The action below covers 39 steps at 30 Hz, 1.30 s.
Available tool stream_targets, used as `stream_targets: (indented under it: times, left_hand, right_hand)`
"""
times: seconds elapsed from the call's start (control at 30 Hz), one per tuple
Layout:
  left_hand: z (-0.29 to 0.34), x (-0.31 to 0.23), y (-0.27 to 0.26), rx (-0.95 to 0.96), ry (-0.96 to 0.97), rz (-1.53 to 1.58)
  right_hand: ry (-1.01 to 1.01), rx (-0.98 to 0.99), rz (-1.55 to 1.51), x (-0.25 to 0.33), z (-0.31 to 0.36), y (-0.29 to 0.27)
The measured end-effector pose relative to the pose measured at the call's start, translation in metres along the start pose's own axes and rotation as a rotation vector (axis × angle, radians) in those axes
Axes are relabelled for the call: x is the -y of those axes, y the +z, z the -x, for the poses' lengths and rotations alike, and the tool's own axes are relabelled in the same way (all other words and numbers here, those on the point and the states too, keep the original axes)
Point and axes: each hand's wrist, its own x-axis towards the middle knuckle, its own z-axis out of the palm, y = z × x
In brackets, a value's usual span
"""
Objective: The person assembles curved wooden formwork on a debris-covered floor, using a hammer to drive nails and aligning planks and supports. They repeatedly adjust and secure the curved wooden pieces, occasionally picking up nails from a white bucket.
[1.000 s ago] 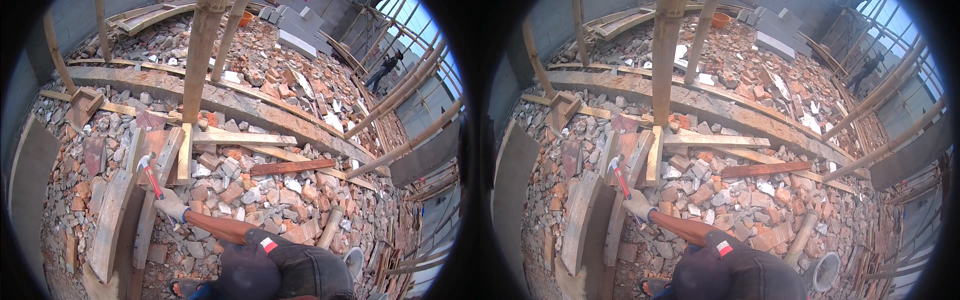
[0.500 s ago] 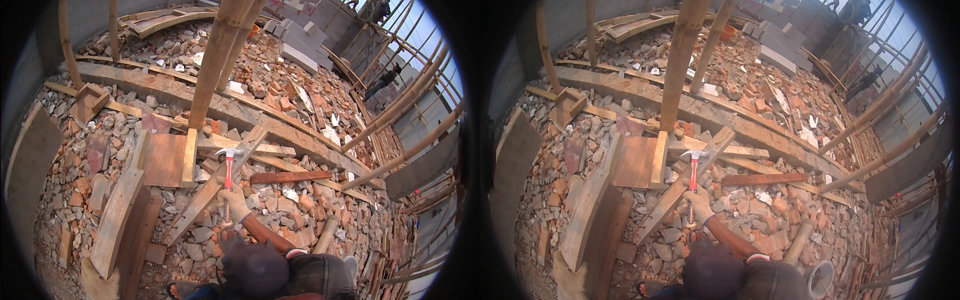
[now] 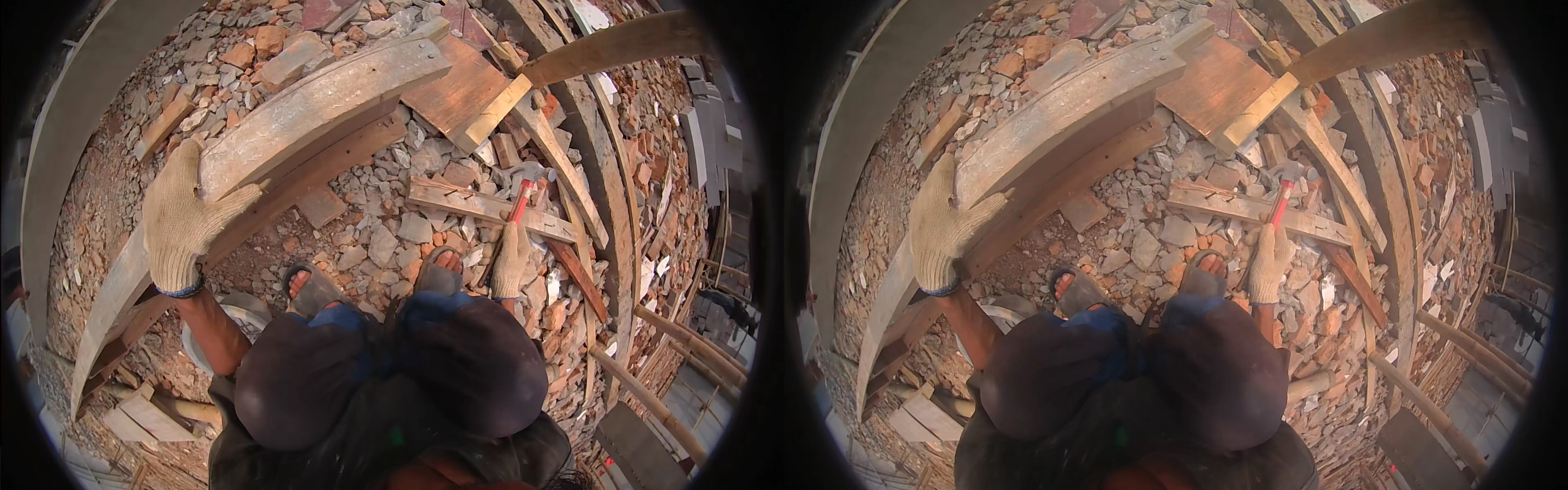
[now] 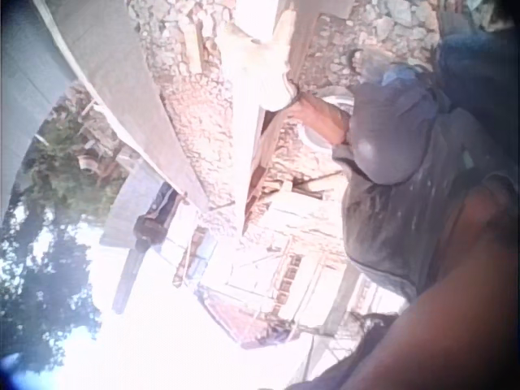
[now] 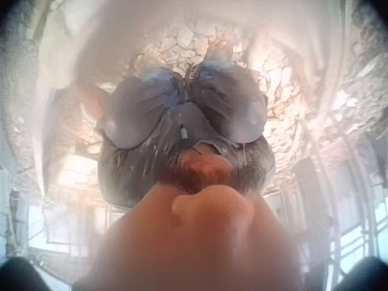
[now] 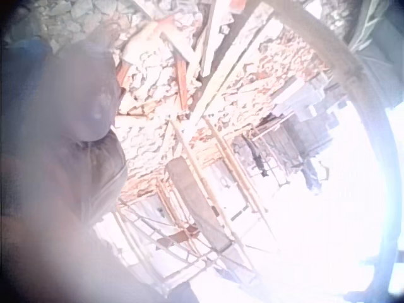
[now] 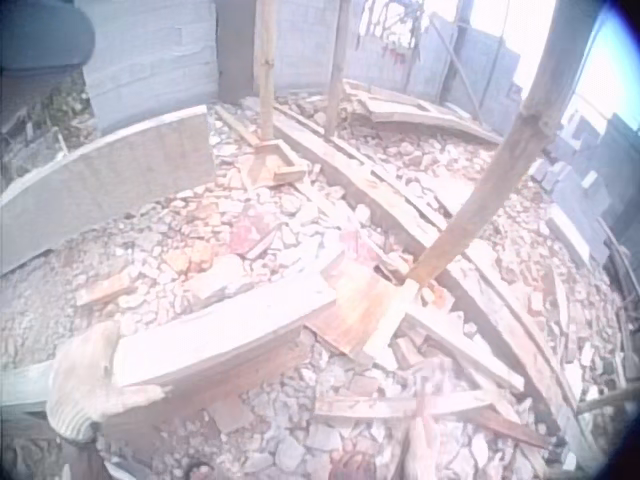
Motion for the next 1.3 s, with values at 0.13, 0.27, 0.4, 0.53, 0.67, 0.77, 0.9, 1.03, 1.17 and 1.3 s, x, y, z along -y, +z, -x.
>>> stream_targets:
  times: [0.13,0.27,0.4,0.53,0.67,0.77,0.9,1.03,1.17,1.3]
  left_hand:
    - [0.012,0.004,0.008,-0.106,0.025,0.029]
    - [0.024,0.010,0.001,-0.128,-0.008,0.015]
    - [0.016,0.000,0.010,-0.148,0.027,0.006]
    - [0.015,-0.007,-0.001,-0.048,-0.055,0.034]
    - [0.014,-0.001,-0.002,-0.047,-0.074,0.038]
    - [0.009,-0.009,-0.006,0.011,-0.084,0.102]
    - [0.011,0.000,0.007,-0.138,0.025,0.090]
    - [0.013,0.005,0.009,-0.190,0.053,0.055]
    - [0.012,0.001,0.003,-0.135,0.027,0.054]
    - [0.015,0.008,0.002,-0.152,0.024,0.042]
  right_hand:
    - [-0.114,0.220,0.012,-0.033,-0.020,0.023]
    - [0.111,0.365,-0.018,0.033,-0.007,0.078]
    - [0.187,0.472,-0.018,0.017,-0.041,0.087]
    - [-0.236,0.286,-0.085,0.027,-0.021,0.122]
    - [-0.149,0.303,-0.334,0.020,-0.009,0.142]
    - [-0.369,0.251,0.155,-0.008,-0.018,0.154]
    - [-0.349,0.286,0.428,-0.008,-0.019,0.150]
    - [-0.503,0.101,0.229,0.007,-0.026,0.141]
    - [-0.301,0.028,-0.448,0.059,-0.014,0.126]
    - [-0.492,-0.002,-0.760,0.077,-0.007,0.142]
